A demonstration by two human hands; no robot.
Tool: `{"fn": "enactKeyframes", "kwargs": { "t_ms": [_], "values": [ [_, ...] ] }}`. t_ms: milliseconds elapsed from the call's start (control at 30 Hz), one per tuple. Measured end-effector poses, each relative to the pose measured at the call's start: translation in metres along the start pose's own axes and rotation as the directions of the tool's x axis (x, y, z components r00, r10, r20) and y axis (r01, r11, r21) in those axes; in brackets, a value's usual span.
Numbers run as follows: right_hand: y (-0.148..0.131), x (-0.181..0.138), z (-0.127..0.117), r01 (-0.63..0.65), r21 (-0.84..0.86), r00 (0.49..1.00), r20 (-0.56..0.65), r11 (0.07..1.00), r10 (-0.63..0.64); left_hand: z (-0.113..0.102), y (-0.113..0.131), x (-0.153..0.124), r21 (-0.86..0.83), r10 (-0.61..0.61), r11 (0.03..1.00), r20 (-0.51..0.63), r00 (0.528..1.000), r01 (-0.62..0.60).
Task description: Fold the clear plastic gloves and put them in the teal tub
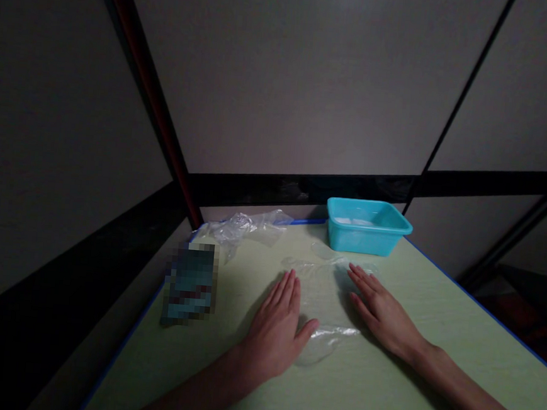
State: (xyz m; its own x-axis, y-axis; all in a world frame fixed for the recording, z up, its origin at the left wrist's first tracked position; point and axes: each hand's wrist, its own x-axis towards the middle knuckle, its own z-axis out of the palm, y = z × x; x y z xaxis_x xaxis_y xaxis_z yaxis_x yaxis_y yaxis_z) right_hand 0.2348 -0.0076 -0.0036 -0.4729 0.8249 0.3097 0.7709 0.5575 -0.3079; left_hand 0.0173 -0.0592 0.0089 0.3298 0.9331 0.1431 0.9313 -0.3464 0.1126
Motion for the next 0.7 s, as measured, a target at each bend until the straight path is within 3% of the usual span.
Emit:
{"fn": "enactKeyframes", "kwargs": {
  "t_ms": [167, 300, 500, 700],
  "values": [
    [-0.046, 0.027, 0.000, 0.049, 0.264, 0.997, 0.047, 0.963, -0.064, 0.013, 0.008, 0.000, 0.011, 0.028, 1.000, 0.007, 1.000, -0.029],
    [-0.076, 0.043, 0.016, 0.062, 0.430, 0.994, 0.051, 0.901, -0.092, 0.021, 0.005, -0.003, 0.003, 0.057, 0.998, -0.034, 0.998, -0.057],
    [-0.078, 0.045, 0.044, 0.093, 0.500, 0.995, -0.006, 0.861, -0.104, 0.023, 0.001, -0.004, 0.003, 0.080, 0.997, -0.073, 0.994, -0.080],
    [-0.075, 0.044, 0.047, 0.122, 0.410, 0.988, 0.033, 0.904, -0.148, 0.025, -0.011, -0.010, 0.017, 0.050, 0.999, -0.077, 0.996, -0.049]
  ]
}}
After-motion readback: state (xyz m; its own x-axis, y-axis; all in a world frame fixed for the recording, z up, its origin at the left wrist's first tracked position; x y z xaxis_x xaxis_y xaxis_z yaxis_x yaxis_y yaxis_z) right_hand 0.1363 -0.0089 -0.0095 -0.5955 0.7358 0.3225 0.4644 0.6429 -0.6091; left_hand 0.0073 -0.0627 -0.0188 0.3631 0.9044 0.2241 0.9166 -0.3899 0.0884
